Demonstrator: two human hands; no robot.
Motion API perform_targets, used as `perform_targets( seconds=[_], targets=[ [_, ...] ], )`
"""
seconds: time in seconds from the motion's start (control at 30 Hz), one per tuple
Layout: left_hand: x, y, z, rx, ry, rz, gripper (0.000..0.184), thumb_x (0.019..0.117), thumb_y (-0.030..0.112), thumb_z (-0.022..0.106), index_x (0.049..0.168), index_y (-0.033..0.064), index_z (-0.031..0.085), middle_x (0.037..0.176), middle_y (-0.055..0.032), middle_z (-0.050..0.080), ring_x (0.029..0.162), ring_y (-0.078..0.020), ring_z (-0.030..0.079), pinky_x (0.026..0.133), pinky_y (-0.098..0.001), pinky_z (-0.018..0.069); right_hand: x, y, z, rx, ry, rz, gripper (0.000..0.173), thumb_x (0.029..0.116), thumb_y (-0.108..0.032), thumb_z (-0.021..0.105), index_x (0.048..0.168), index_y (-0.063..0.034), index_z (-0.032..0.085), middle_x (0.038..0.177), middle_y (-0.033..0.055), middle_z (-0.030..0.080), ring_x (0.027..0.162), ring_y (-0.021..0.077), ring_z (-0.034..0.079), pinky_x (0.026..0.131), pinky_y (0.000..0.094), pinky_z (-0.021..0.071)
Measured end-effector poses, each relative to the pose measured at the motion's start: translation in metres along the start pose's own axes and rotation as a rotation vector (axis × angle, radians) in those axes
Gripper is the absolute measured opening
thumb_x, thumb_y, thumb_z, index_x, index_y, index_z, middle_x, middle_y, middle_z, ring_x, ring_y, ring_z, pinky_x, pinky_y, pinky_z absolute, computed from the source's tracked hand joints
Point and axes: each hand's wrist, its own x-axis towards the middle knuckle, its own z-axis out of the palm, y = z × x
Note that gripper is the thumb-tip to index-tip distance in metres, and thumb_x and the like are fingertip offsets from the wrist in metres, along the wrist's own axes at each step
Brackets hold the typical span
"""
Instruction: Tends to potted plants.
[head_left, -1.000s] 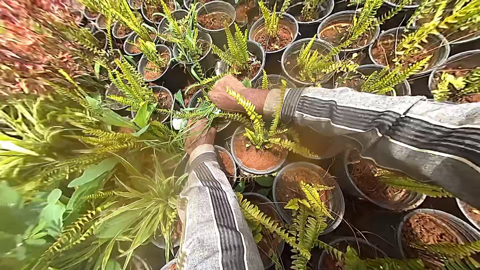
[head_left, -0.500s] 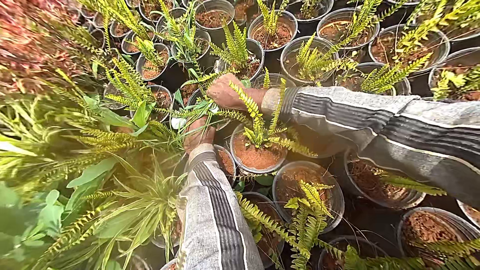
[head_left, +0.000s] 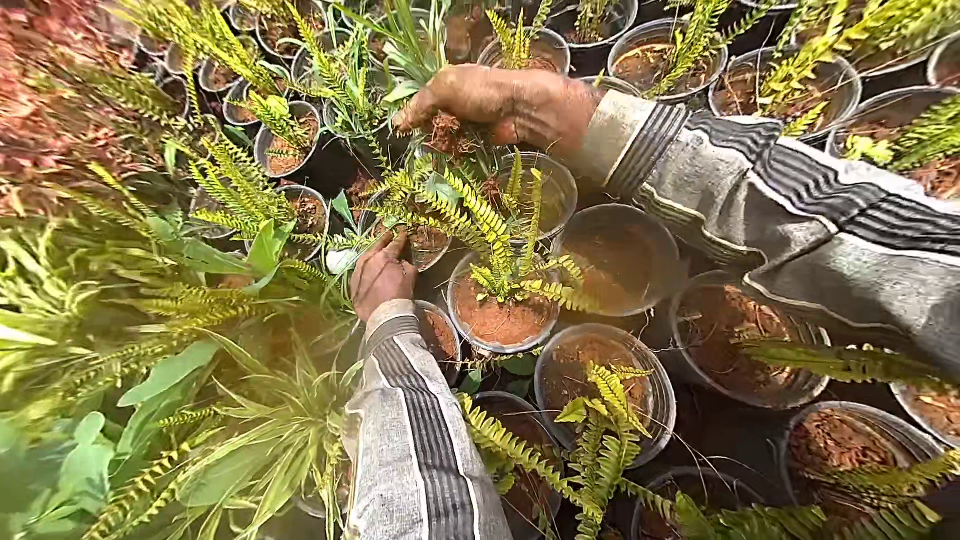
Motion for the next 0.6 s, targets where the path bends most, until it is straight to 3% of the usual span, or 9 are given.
perform_targets(
  seconds=[0.07,0.13,0.17,0.23,0.27,0.37,0.53,0.6],
  targets=[
    [0.000,0.002,0.000,0.021,-0.001,-0.031,0.043,0.1009,0.012,0.049,0.138,0.0251,0.067,0.151,0.0015,0.057,0.139,-0.0269,0.052,0.113,-0.0566,0.0392,0.008,0.010,0.007,-0.385,-0.014,0.030,0.013,0.0918,-0.023,0.073,0.093,-0.0106,0.068,0.083,-0.0004,0.062,0.073,0.0084,0.057,0.067,0.0313,0.0473],
    [0.001,0.004,-0.001,0.048,-0.011,-0.041,0.039,0.0998,0.014,0.052,0.134,0.0222,0.069,0.150,-0.0014,0.057,0.135,-0.0309,0.055,0.108,-0.0594,0.0424,0.014,0.018,0.018,-0.698,-0.064,0.017,0.017,0.0906,-0.017,0.073,0.084,-0.0035,0.064,0.076,0.0065,0.060,0.066,0.0167,0.057,0.063,0.0399,0.0487],
    [-0.001,0.006,-0.003,0.051,-0.024,-0.055,0.038,0.1002,0.014,0.052,0.133,0.0200,0.069,0.149,-0.0045,0.058,0.134,-0.0325,0.056,0.108,-0.0597,0.0420,0.015,0.020,0.024,-0.828,-0.114,-0.010,0.019,0.0928,-0.016,0.072,0.085,-0.0009,0.064,0.078,0.0095,0.062,0.069,0.0195,0.061,0.066,0.0418,0.0514],
    [-0.003,0.008,-0.004,0.059,-0.024,-0.076,0.036,0.1000,0.015,0.055,0.132,0.0201,0.070,0.146,-0.0063,0.060,0.134,-0.0322,0.056,0.109,-0.0587,0.0424,0.015,0.022,0.036,-0.994,-0.213,-0.073,0.019,0.0975,-0.013,0.068,0.095,0.0051,0.063,0.095,0.0179,0.062,0.090,0.0298,0.062,0.079,0.0489,0.0495],
    [-0.002,0.005,-0.002,0.068,-0.005,-0.054,0.036,0.1004,0.016,0.054,0.133,0.0223,0.069,0.146,-0.0050,0.060,0.135,-0.0313,0.056,0.109,-0.0582,0.0429,0.022,0.030,0.041,-1.036,-0.210,-0.093,0.023,0.0966,-0.016,0.069,0.099,0.0062,0.063,0.101,0.0218,0.063,0.097,0.0356,0.063,0.083,0.0547,0.0496],
    [0.003,-0.004,0.007,0.039,0.035,0.006,0.038,0.1012,0.019,0.052,0.135,0.0233,0.069,0.146,-0.0055,0.060,0.137,-0.0307,0.054,0.112,-0.0566,0.0403,0.047,0.063,0.048,-1.079,-0.150,-0.162,0.029,0.0914,-0.025,0.072,0.104,-0.0007,0.066,0.103,0.0210,0.067,0.100,0.0401,0.066,0.079,0.0631,0.0510],
    [0.003,-0.002,0.001,-0.008,-0.010,0.039,0.040,0.0972,0.012,0.058,0.136,0.0161,0.068,0.146,-0.0112,0.059,0.134,-0.0354,0.055,0.109,-0.0609,0.0410,0.030,0.028,0.062,-0.962,-0.042,-0.096,0.028,0.0956,-0.024,0.066,0.104,0.0026,0.064,0.103,0.0226,0.065,0.099,0.0396,0.066,0.080,0.0608,0.0502],
    [0.002,-0.004,0.004,0.022,-0.010,0.018,0.039,0.0982,0.012,0.058,0.136,0.0177,0.067,0.149,-0.0075,0.057,0.137,-0.0323,0.054,0.112,-0.0570,0.0417,0.028,0.012,0.072,-0.961,-0.032,-0.039,0.028,0.0966,-0.024,0.065,0.108,0.0008,0.063,0.107,0.0214,0.064,0.103,0.0386,0.065,0.081,0.0600,0.0502]
  ],
)
